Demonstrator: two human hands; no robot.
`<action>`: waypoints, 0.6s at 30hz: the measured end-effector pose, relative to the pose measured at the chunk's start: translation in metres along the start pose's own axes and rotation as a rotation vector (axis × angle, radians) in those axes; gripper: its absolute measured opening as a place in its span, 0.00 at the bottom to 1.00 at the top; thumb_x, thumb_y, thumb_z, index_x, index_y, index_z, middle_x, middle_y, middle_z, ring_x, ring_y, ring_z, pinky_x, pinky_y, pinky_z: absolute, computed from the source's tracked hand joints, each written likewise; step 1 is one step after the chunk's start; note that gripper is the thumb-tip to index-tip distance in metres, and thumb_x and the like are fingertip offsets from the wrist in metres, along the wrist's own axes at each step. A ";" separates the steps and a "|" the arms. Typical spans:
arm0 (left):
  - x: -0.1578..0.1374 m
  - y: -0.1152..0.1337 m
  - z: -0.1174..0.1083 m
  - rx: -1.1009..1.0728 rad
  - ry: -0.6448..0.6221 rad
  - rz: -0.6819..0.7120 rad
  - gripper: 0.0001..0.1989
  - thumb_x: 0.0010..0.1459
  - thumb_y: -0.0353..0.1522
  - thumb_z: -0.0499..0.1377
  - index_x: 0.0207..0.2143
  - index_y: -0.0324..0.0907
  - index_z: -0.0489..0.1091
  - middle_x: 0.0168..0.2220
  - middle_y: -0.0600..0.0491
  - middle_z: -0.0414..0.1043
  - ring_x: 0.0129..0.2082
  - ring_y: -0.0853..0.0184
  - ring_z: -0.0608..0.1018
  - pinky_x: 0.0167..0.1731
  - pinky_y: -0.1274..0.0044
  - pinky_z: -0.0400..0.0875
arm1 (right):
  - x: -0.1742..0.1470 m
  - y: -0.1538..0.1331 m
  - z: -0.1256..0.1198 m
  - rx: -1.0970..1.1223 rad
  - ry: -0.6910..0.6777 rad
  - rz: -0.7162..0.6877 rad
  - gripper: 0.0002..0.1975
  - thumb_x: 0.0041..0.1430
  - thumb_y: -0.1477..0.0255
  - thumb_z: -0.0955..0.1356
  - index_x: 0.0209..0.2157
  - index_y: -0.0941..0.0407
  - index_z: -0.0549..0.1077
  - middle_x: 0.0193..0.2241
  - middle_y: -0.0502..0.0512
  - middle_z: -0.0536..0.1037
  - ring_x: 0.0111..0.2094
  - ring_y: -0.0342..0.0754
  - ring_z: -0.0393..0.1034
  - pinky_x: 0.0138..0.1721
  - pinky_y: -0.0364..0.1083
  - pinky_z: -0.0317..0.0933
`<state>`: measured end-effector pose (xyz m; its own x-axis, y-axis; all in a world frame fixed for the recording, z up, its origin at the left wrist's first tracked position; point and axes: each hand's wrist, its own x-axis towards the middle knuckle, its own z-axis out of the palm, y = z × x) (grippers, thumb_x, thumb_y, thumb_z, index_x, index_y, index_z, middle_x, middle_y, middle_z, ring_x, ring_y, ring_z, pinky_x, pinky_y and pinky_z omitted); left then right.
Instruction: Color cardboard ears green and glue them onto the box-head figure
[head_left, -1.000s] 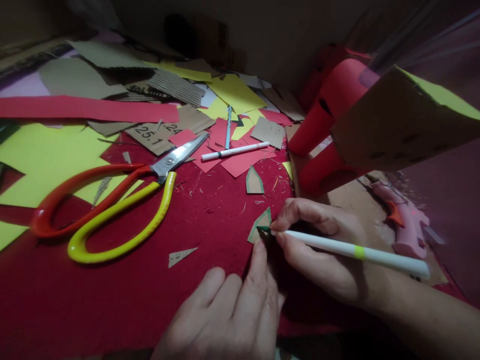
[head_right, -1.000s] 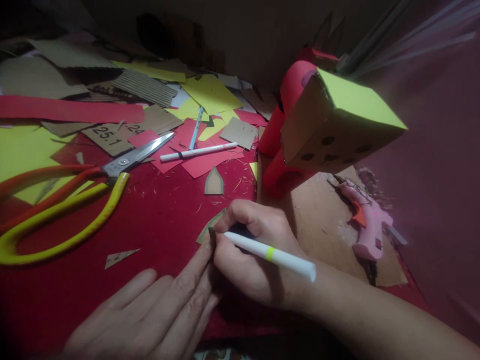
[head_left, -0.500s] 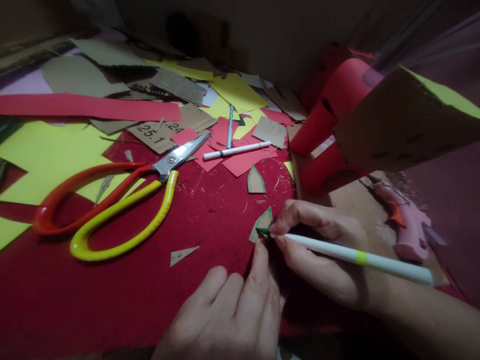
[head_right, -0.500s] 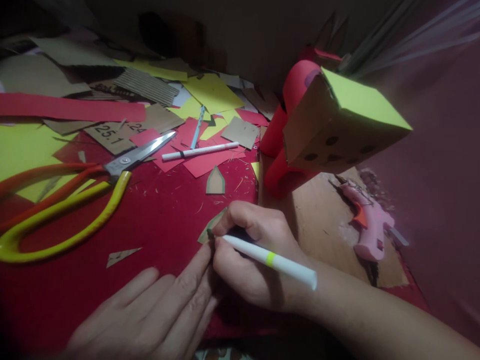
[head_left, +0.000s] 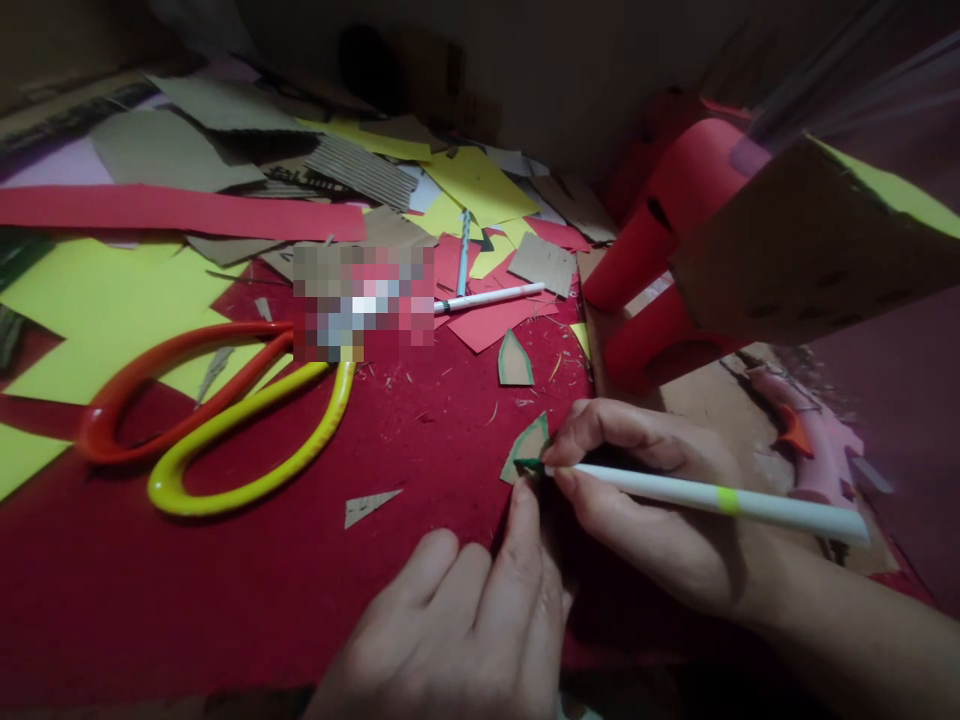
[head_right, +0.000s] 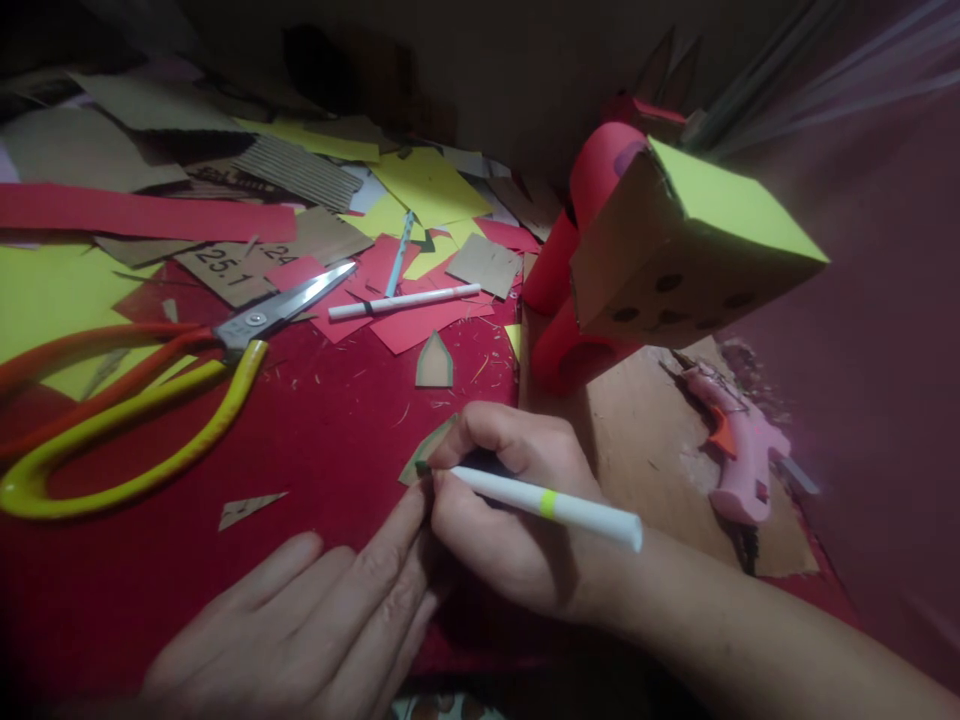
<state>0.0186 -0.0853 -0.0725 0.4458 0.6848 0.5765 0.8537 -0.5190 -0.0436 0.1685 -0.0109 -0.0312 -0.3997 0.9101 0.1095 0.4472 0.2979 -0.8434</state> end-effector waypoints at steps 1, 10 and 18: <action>0.000 0.000 0.000 -0.005 0.006 -0.002 0.12 0.61 0.25 0.51 0.41 0.34 0.74 0.41 0.47 0.79 0.24 0.70 0.74 0.31 0.70 0.64 | 0.000 0.000 0.000 0.003 0.010 0.004 0.07 0.46 0.83 0.65 0.25 0.56 0.70 0.19 0.47 0.73 0.17 0.37 0.64 0.15 0.35 0.55; -0.001 -0.003 -0.001 -0.034 -0.015 0.043 0.16 0.63 0.24 0.46 0.38 0.37 0.74 0.37 0.52 0.80 0.23 0.69 0.74 0.30 0.71 0.65 | 0.004 -0.009 -0.002 0.007 -0.137 0.039 0.07 0.46 0.84 0.65 0.24 0.58 0.69 0.20 0.47 0.72 0.19 0.37 0.65 0.19 0.35 0.59; -0.001 -0.001 0.001 -0.009 0.022 0.020 0.12 0.62 0.26 0.51 0.37 0.37 0.74 0.39 0.49 0.79 0.25 0.67 0.76 0.31 0.70 0.66 | 0.004 -0.008 -0.002 0.046 -0.100 0.078 0.06 0.46 0.82 0.65 0.23 0.57 0.69 0.19 0.47 0.72 0.19 0.39 0.64 0.18 0.36 0.58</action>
<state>0.0178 -0.0849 -0.0743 0.4570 0.6628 0.5933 0.8419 -0.5375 -0.0480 0.1645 -0.0090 -0.0233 -0.4441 0.8959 -0.0091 0.4440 0.2113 -0.8708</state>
